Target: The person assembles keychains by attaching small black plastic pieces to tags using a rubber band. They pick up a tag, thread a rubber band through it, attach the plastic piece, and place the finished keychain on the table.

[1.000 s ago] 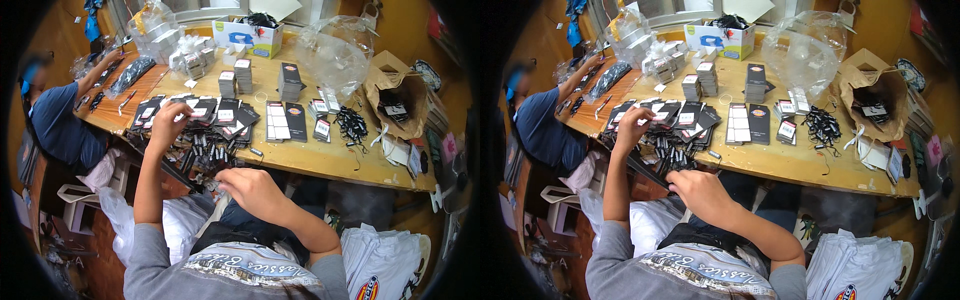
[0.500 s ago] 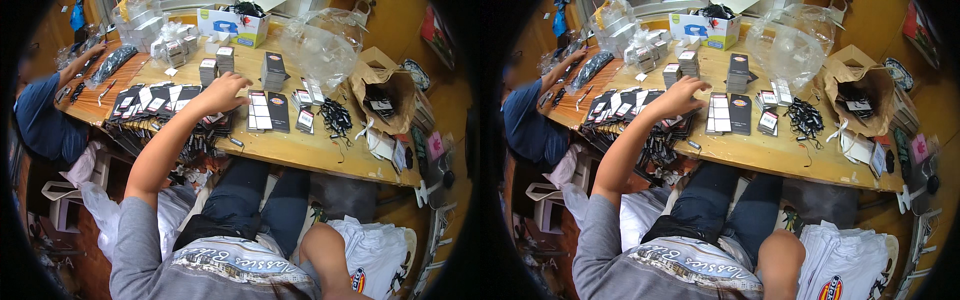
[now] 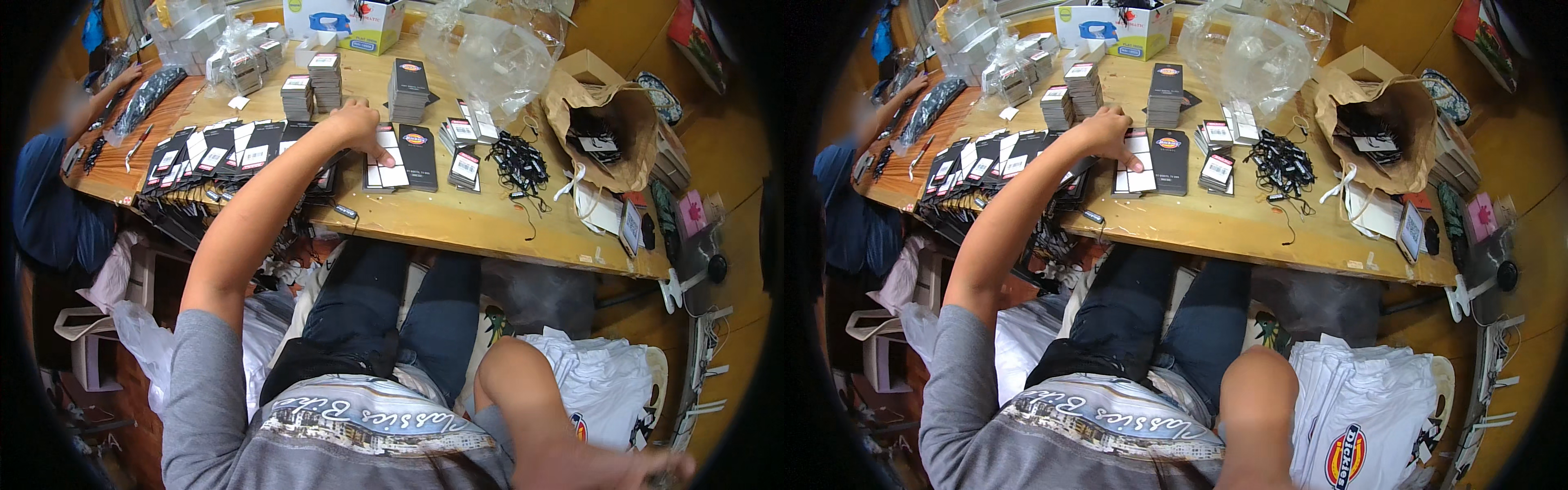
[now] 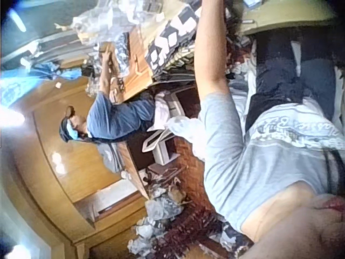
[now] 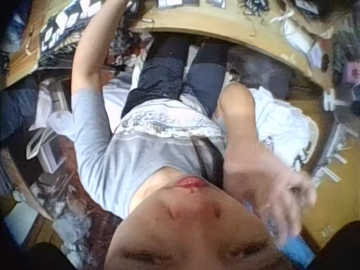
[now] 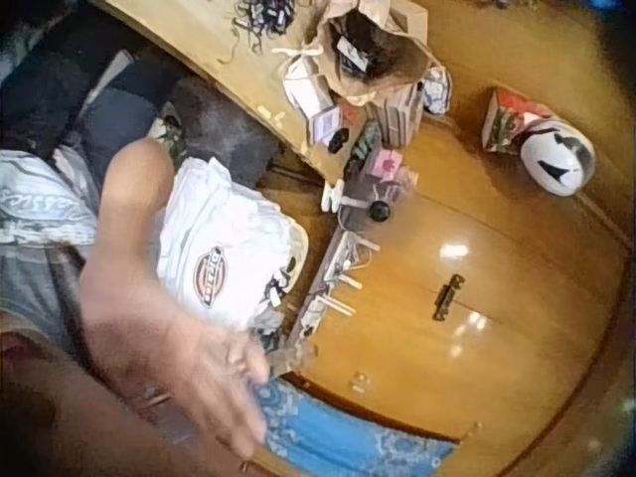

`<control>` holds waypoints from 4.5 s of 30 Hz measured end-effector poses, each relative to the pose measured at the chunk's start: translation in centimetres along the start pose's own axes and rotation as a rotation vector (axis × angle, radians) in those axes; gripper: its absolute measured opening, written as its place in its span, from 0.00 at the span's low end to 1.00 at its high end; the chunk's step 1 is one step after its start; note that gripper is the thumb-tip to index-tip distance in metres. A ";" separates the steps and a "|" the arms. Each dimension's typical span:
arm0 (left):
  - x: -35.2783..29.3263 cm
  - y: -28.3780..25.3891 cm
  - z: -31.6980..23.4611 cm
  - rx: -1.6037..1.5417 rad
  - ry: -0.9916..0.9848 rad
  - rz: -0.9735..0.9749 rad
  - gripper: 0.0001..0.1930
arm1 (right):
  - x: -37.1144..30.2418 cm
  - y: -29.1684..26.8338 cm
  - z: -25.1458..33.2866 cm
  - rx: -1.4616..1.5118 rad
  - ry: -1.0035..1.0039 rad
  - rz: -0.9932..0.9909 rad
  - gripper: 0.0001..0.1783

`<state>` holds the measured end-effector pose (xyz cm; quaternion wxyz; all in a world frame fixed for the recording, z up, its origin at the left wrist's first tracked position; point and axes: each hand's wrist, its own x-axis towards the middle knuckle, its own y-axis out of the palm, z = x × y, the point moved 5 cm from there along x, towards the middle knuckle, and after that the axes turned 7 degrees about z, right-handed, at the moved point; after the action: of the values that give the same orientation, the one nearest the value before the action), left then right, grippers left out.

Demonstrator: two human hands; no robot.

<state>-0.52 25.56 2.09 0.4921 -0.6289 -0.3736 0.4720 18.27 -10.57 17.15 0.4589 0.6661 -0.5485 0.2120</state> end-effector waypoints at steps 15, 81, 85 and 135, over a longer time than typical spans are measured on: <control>-3.0 -1.1 -0.8 -0.146 0.144 -0.577 0.28 | -31.3 2.1 -22.5 -0.629 1.212 2.306 0.36; -11.5 6.0 -8.4 -1.506 0.339 -0.287 0.07 | -22.4 -11.7 -12.5 -0.636 1.598 0.698 0.06; -12.5 5.5 -9.4 -1.696 0.414 -0.057 0.08 | -21.6 -16.2 -14.3 -1.178 1.408 1.154 0.07; -15.8 8.0 -13.8 -1.523 0.940 0.333 0.04 | -16.1 -8.3 -4.9 0.562 1.868 -0.169 0.10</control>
<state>8.42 5.21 -1.19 -0.0295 -0.9574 -0.2495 -0.1424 22.10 1.97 3.72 0.5467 0.3523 0.1558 0.7434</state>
